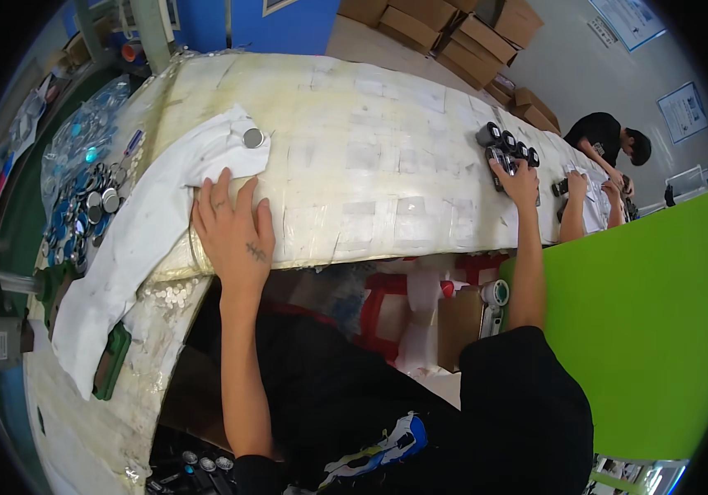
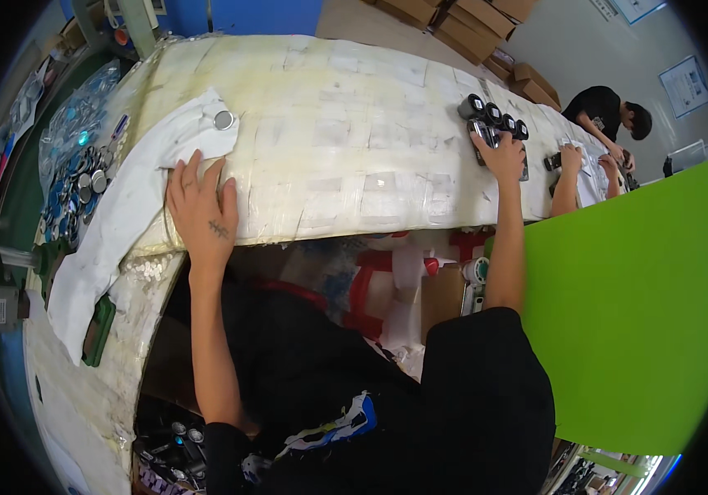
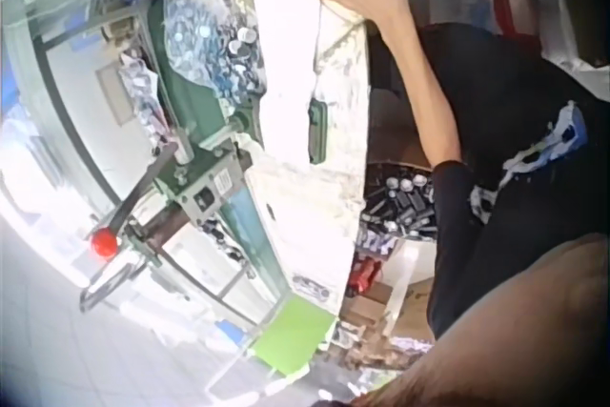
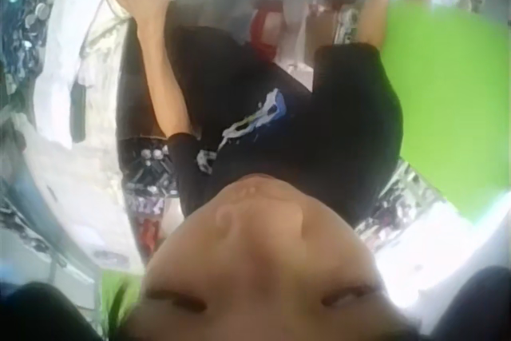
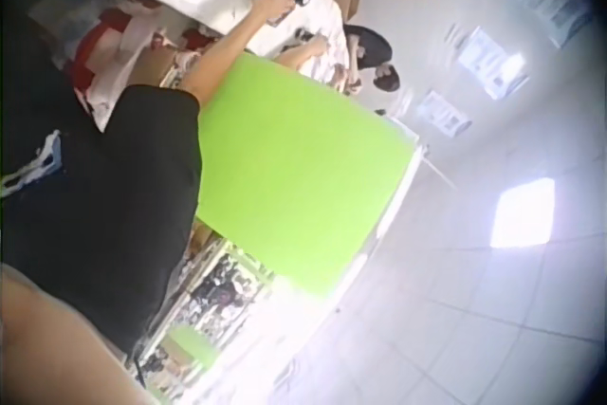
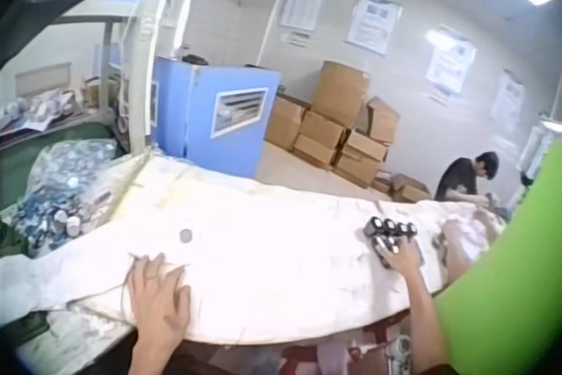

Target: The recorder assembles small circular components into handheld device bodies using a manual press.

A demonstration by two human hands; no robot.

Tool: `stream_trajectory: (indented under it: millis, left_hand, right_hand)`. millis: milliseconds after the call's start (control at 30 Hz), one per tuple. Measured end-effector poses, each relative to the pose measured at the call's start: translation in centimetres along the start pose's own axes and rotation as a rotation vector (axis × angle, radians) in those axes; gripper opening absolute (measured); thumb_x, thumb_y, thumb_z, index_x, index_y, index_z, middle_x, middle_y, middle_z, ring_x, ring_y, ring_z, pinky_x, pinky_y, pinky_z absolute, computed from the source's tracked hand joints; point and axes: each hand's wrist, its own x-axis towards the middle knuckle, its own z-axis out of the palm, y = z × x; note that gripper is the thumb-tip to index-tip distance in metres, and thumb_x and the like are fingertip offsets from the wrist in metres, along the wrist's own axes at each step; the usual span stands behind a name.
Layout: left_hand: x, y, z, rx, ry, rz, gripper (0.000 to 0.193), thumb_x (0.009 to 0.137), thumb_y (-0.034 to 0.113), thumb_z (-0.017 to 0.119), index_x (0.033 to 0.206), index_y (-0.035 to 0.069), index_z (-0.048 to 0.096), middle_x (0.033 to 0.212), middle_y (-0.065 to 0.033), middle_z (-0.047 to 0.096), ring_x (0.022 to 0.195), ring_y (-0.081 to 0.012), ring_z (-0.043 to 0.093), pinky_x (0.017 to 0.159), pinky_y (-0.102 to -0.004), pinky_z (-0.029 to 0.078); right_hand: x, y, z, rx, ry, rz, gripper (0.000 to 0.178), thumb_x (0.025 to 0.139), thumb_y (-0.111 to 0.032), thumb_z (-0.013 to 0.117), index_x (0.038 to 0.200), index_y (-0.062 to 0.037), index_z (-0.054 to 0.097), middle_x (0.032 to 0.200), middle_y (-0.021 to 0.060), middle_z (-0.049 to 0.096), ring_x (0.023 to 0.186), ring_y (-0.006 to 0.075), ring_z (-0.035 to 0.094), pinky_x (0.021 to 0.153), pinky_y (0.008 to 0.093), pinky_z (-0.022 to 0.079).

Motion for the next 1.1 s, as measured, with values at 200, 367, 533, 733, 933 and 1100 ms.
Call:
stream_trajectory:
  millis: [200, 367, 533, 733, 933, 1100]
  left_hand:
    - [-0.3, -0.3, 0.0, -0.007, -0.011, -0.011, 0.03, 0.09, 0.021, 0.062, 0.117, 0.007, 0.066, 0.138, -0.0149, 0.051, 0.132, -0.0387, 0.04, 0.113, -0.0528, 0.027]
    - [-0.2, 0.1, -0.2, -0.006, -0.014, -0.03, 0.03, 0.091, 0.021, 0.062, 0.117, 0.007, 0.066, 0.139, -0.0141, 0.051, 0.133, -0.0383, 0.04, 0.113, -0.0521, 0.028]
    - [-0.2, 0.2, -0.3, 0.002, -0.018, -0.031, 0.03, 0.09, 0.022, 0.063, 0.117, 0.008, 0.066, 0.139, -0.0135, 0.051, 0.133, -0.0382, 0.04, 0.113, -0.0522, 0.028]
    - [-0.1, -0.1, -0.4, -0.019, -0.016, -0.025, 0.03, 0.09, 0.023, 0.063, 0.116, 0.007, 0.067, 0.139, -0.0147, 0.051, 0.132, -0.0391, 0.04, 0.112, -0.0535, 0.028]
    - [0.0, 0.1, 0.4, -0.041, 0.03, 0.004, 0.03, 0.088, 0.021, 0.063, 0.114, 0.007, 0.066, 0.134, -0.0184, 0.052, 0.129, -0.0415, 0.042, 0.109, -0.055, 0.03]
    - [-0.2, -0.2, 0.2, -0.058, 0.056, -0.01, 0.03, 0.087, 0.02, 0.064, 0.113, 0.007, 0.067, 0.133, -0.0187, 0.053, 0.129, -0.0416, 0.042, 0.109, -0.0547, 0.03]
  right_hand:
    - [3.9, 2.8, 1.6, 0.133, 0.039, 0.184, 0.084, 0.075, -0.079, 0.057, 0.124, -0.0112, 0.064, 0.125, 0.0227, 0.059, 0.114, 0.0444, 0.058, 0.1, 0.0561, 0.041]
    - [4.1, 7.3, 4.0, 0.196, -0.119, 0.459, 0.105, 0.072, -0.089, 0.048, 0.147, -0.0164, 0.042, 0.136, 0.0245, 0.052, 0.129, 0.0423, 0.048, 0.107, 0.0609, 0.029]
    - [2.7, 2.2, 3.7, 0.154, -0.106, 0.468, 0.101, 0.075, -0.089, 0.043, 0.15, -0.0213, 0.037, 0.139, 0.0238, 0.05, 0.129, 0.0424, 0.048, 0.106, 0.058, 0.031]
    - [-0.1, -8.2, 3.6, 0.14, -0.076, 0.381, 0.097, 0.08, -0.086, 0.04, 0.15, -0.0192, 0.036, 0.136, 0.0262, 0.05, 0.125, 0.0442, 0.048, 0.102, 0.058, 0.032]
    - [-2.8, -17.6, 2.0, 0.24, -0.097, 0.182, 0.094, 0.082, -0.081, 0.042, 0.149, -0.0151, 0.037, 0.134, 0.028, 0.049, 0.124, 0.0461, 0.047, 0.102, 0.0581, 0.031]
    - [-6.0, -24.3, 0.7, 0.368, -0.141, -0.044, 0.089, 0.088, -0.075, 0.041, 0.149, -0.0116, 0.038, 0.137, 0.0298, 0.045, 0.129, 0.0475, 0.041, 0.106, 0.06, 0.026]
